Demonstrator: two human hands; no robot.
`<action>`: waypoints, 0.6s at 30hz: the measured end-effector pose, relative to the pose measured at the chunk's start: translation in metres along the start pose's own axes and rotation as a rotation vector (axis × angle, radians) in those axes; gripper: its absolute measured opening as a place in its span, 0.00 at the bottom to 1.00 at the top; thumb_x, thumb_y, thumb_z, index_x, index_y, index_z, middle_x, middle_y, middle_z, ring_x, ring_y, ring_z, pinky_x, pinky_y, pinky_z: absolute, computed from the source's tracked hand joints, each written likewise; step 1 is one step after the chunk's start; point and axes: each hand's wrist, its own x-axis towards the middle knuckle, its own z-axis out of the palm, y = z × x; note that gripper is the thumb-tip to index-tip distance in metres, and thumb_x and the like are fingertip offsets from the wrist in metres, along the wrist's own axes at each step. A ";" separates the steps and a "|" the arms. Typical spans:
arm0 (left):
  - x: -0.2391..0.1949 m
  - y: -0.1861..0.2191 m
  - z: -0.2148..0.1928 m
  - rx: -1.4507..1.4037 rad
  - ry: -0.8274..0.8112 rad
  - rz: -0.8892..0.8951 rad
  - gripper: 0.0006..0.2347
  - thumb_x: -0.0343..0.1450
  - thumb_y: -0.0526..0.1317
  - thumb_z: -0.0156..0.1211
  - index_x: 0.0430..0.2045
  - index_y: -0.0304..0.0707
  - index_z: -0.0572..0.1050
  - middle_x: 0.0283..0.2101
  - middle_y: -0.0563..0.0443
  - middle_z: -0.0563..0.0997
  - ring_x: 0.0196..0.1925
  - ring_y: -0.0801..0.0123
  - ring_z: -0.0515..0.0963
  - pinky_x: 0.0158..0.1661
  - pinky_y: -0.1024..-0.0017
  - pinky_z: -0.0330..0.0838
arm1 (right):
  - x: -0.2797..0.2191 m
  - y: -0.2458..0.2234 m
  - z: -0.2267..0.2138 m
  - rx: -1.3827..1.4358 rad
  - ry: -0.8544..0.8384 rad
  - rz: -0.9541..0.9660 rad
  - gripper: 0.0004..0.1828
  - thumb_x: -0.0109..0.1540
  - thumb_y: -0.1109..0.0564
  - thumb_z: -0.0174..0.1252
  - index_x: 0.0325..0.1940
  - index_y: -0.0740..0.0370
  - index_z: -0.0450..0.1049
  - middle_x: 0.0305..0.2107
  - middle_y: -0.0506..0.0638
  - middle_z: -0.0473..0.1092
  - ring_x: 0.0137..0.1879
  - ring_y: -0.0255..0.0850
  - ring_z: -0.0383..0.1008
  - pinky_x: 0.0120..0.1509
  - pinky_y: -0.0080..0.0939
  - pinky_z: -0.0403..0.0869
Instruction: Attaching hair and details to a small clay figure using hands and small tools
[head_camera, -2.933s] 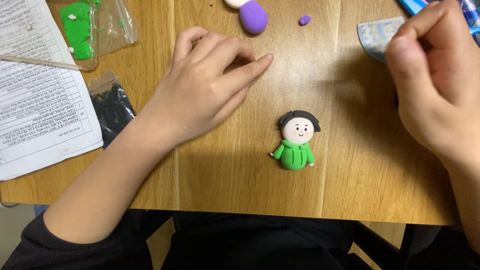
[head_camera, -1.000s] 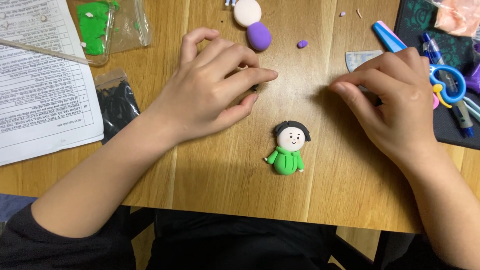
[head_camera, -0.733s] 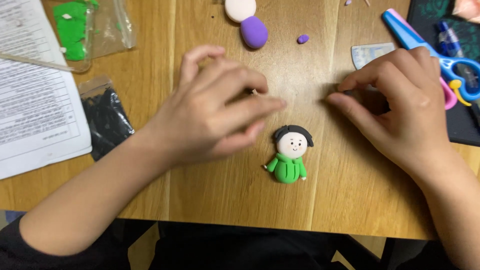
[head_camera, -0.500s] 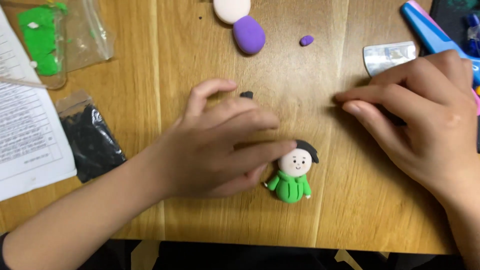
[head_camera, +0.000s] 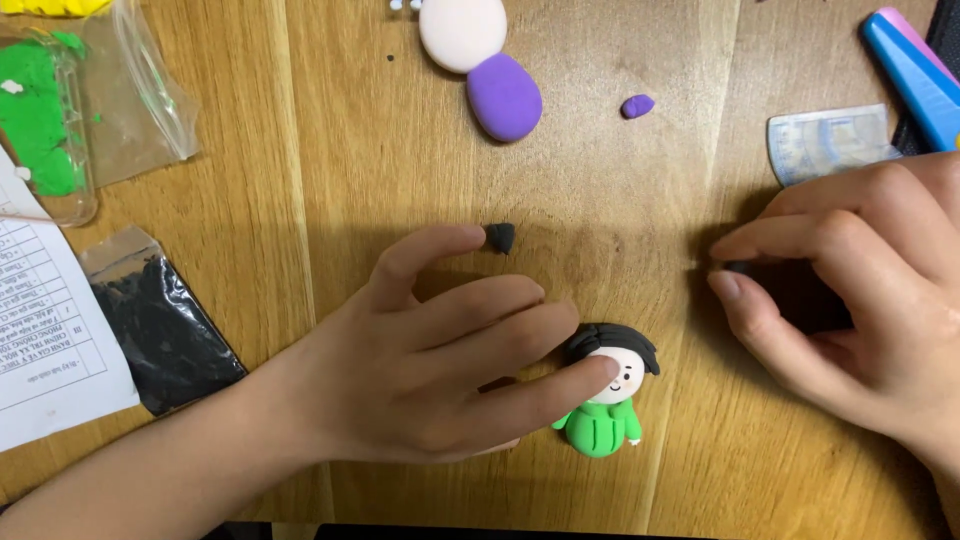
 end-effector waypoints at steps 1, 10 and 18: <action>0.000 0.000 0.001 -0.011 0.012 -0.010 0.03 0.80 0.40 0.59 0.46 0.52 0.74 0.41 0.57 0.75 0.41 0.71 0.77 0.58 0.60 0.62 | 0.001 -0.002 0.000 -0.004 -0.002 0.006 0.08 0.68 0.59 0.65 0.51 0.62 0.81 0.43 0.56 0.70 0.53 0.52 0.67 0.65 0.52 0.66; -0.012 -0.010 0.004 -0.056 -0.027 -0.137 0.15 0.68 0.34 0.63 0.47 0.58 0.76 0.46 0.64 0.76 0.47 0.69 0.78 0.59 0.55 0.52 | -0.002 -0.003 0.000 -0.028 0.058 -0.037 0.10 0.68 0.56 0.74 0.49 0.61 0.82 0.43 0.57 0.71 0.52 0.53 0.66 0.63 0.50 0.63; -0.007 -0.013 -0.005 0.044 0.037 -0.148 0.10 0.71 0.33 0.70 0.44 0.43 0.82 0.43 0.49 0.80 0.47 0.58 0.76 0.58 0.51 0.56 | 0.000 0.004 -0.002 -0.127 0.046 -0.088 0.17 0.63 0.43 0.72 0.50 0.53 0.82 0.46 0.50 0.73 0.55 0.51 0.67 0.64 0.52 0.57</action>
